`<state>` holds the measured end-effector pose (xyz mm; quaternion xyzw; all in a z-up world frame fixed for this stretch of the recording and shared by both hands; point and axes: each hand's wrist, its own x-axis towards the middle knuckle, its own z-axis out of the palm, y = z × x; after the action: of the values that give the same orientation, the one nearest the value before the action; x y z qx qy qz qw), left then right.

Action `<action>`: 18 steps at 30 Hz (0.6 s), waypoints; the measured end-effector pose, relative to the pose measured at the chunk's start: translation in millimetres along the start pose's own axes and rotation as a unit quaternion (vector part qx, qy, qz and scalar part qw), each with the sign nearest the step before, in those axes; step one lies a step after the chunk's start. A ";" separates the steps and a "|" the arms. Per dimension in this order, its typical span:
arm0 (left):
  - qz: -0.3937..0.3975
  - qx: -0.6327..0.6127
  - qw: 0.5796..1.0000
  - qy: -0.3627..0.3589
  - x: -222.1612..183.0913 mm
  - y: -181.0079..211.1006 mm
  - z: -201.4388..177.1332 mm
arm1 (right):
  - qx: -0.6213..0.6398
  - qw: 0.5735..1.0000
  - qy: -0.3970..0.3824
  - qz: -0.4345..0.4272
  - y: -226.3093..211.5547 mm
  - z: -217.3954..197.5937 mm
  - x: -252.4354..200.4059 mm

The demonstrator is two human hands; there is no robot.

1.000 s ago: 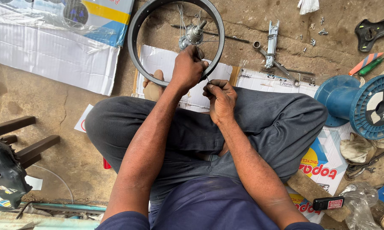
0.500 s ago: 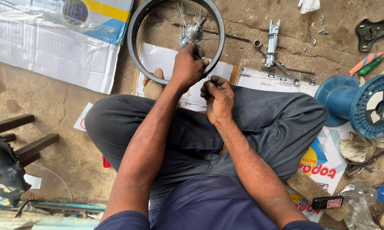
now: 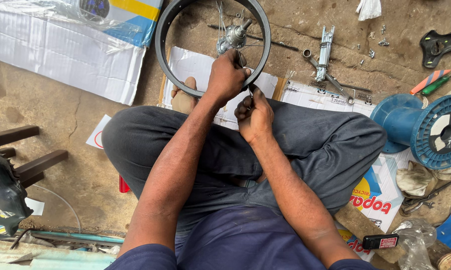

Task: The person assembles a bicycle wheel hub by hand, inserting spokes into the metal hub flanges and attaching an axle while sitting on the floor.

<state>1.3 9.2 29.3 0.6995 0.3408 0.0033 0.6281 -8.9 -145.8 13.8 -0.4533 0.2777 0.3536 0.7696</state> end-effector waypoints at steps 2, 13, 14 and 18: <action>-0.002 -0.002 1.000 0.001 -0.8 -1.1 1.0 | -0.050 0.999 0.009 -0.004 -0.3 2.1 0.3; -0.012 -0.011 1.000 0.000 0.3 -0.3 0.5 | -0.040 0.999 -0.001 -0.033 -1.6 -7.3 10.8; -0.008 -0.007 1.000 0.002 -0.2 -0.8 1.0 | -0.035 0.999 0.005 -0.017 -1.2 -6.1 11.4; -0.004 0.010 1.000 0.006 -1.4 1.8 -1.4 | -0.033 0.998 0.002 -0.044 -6.0 -0.7 -3.7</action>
<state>0.4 9.7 31.8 0.7045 0.3468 0.0016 0.6192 -6.4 -149.5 19.3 -0.4910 0.2472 0.3270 0.7687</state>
